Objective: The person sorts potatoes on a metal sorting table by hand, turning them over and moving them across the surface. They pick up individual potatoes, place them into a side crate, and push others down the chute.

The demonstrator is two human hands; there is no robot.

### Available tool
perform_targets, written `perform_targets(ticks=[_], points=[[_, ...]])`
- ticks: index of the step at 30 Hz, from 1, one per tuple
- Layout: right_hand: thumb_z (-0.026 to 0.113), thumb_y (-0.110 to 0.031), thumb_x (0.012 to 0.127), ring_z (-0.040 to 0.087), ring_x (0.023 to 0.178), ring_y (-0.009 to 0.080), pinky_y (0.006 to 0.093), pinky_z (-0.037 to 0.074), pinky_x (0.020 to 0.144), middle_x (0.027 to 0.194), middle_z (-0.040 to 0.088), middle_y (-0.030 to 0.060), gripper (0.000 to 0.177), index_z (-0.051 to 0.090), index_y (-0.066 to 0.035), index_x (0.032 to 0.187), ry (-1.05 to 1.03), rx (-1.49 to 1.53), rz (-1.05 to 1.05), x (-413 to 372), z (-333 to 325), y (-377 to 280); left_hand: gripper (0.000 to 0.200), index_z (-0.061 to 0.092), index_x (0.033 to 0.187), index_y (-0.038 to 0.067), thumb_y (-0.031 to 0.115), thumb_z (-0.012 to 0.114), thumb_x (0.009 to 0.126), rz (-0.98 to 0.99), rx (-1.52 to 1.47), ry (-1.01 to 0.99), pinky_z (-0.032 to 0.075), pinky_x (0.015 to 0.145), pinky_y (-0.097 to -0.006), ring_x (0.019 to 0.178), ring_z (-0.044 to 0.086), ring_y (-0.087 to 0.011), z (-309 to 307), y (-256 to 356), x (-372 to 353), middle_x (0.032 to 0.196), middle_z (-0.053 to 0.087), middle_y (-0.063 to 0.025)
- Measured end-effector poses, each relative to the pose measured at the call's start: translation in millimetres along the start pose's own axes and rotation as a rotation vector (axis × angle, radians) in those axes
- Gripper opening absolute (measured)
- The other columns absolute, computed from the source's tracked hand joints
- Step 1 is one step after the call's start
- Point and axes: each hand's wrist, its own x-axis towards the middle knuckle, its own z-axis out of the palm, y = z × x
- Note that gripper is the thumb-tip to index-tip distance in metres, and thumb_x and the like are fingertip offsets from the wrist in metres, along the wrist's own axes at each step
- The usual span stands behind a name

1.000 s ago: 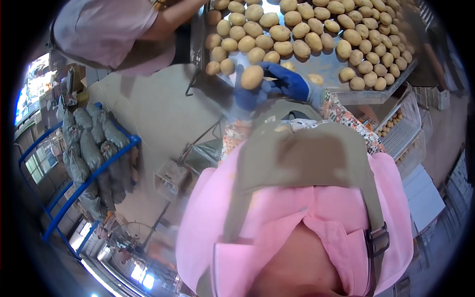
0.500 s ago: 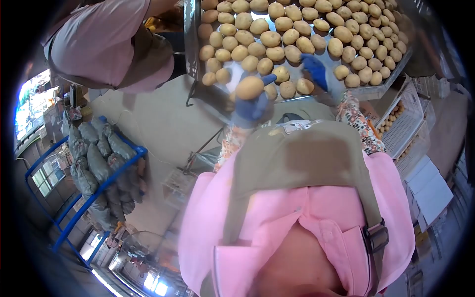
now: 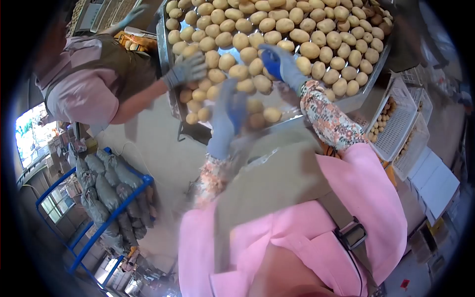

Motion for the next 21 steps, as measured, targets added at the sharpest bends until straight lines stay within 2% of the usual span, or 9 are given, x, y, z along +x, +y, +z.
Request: perform_targets(ticks=[2, 6, 8, 10, 11, 13, 16, 17, 21], points=[[0.057, -0.028, 0.086, 0.050, 0.120, 0.0294, 0.0445, 0.041, 0.097, 0.125, 0.058, 0.0108, 0.042, 0.057, -0.016, 0.126, 0.293, -0.646, -0.250, 9.5, -3.7, 21.1, 0.042, 0.057, 0.125, 0.010, 0.010, 0.063, 0.083, 0.330, 0.003, -0.262, 0.044, 0.095, -0.0384, 0.111, 0.056, -0.0335, -32.1, 102.6, 44.5, 0.123, 0.057, -0.0158], [0.055, -0.028, 0.088, 0.041, 0.130, 0.0292, 0.0618, 0.030, 0.101, 0.125, 0.057, 0.0127, 0.038, 0.059, -0.018, 0.124, -0.008, -1.034, -0.435, -62.0, 37.7, 22.1, 0.039, 0.063, 0.108, 0.011, 0.014, 0.067, 0.069, 0.758, 0.050, -0.307, 0.049, 0.074, -0.0353, 0.093, 0.060, -0.0280, -13.4, 227.5, 69.6, 0.103, 0.062, -0.0090], [0.053, -0.026, 0.089, 0.041, 0.131, 0.0261, 0.0591, 0.031, 0.103, 0.125, 0.058, 0.0127, 0.036, 0.060, -0.017, 0.123, -0.455, -0.868, -0.298, -54.8, 31.4, -10.0, 0.037, 0.063, 0.107, 0.011, 0.014, 0.066, 0.070, 0.739, 0.188, -0.171, 0.049, 0.074, -0.0354, 0.092, 0.060, -0.0277, 21.5, 255.9, 68.1, 0.102, 0.062, -0.0087], [0.048, -0.021, 0.093, 0.056, 0.114, 0.0245, 0.0429, 0.042, 0.099, 0.114, 0.063, 0.0117, 0.029, 0.063, -0.014, 0.117, -0.589, -0.195, -0.068, -51.3, 38.2, 24.6, 0.034, 0.063, 0.106, 0.011, 0.015, 0.065, 0.072, 0.655, 0.316, -0.093, 0.049, 0.074, -0.0355, 0.092, 0.060, -0.0274, 42.2, 259.4, 72.1, 0.101, 0.062, -0.0085], [0.045, -0.021, 0.095, 0.061, 0.088, 0.0215, 0.0304, 0.048, 0.083, 0.099, 0.064, 0.0080, 0.027, 0.064, -0.010, 0.112, -0.304, -0.389, -0.295, -35.1, 21.9, -21.1, 0.033, 0.063, 0.105, 0.011, 0.015, 0.065, 0.072, 0.613, 0.375, -0.068, 0.049, 0.074, -0.0356, 0.092, 0.060, -0.0273, 46.8, 259.2, 73.9, 0.100, 0.062, -0.0084], [0.048, -0.027, 0.096, 0.058, 0.080, 0.0143, 0.0271, 0.048, 0.072, 0.092, 0.061, 0.0039, 0.031, 0.061, -0.005, 0.114, -0.231, 0.288, 0.290, 12.9, 15.5, -50.3, 0.031, 0.062, 0.104, 0.011, 0.016, 0.064, 0.073, 0.536, 0.464, -0.038, 0.049, 0.074, -0.0357, 0.091, 0.060, -0.0270, 53.7, 257.7, 79.8, 0.099, 0.062, -0.0081], [0.054, -0.027, 0.093, 0.065, 0.093, 0.0306, 0.0419, 0.051, 0.082, 0.112, 0.065, 0.0166, 0.045, 0.049, -0.007, 0.133, 0.081, -0.522, -0.486, 115.2, 12.0, 60.6, 0.028, 0.062, 0.102, 0.010, 0.016, 0.063, 0.075, 0.459, 0.542, -0.019, 0.049, 0.074, -0.0359, 0.090, 0.061, -0.0265, 56.1, 250.1, 88.7, 0.097, 0.062, -0.0077], [0.054, -0.038, 0.089, 0.061, 0.103, 0.0374, 0.0470, 0.049, 0.088, 0.117, 0.063, 0.0153, 0.048, 0.050, -0.013, 0.130, -0.182, -0.538, -0.126, 120.9, 7.4, 52.6, 0.027, 0.062, 0.102, 0.010, 0.017, 0.063, 0.076, 0.439, 0.562, -0.006, 0.049, 0.074, -0.0359, 0.090, 0.061, -0.0264, 59.4, 244.6, 88.1, 0.096, 0.062, -0.0076], [0.062, -0.045, 0.082, 0.066, 0.090, 0.0339, 0.0473, 0.050, 0.075, 0.101, 0.066, 0.0162, 0.060, 0.043, -0.011, 0.127, -0.427, -0.961, -0.146, 133.5, 19.7, 32.4, 0.023, 0.061, 0.099, 0.010, 0.018, 0.061, 0.078, 0.404, 0.647, 0.038, 0.049, 0.073, -0.0361, 0.089, 0.061, -0.0257, 63.4, 223.6, 99.1, 0.094, 0.062, -0.0071]])
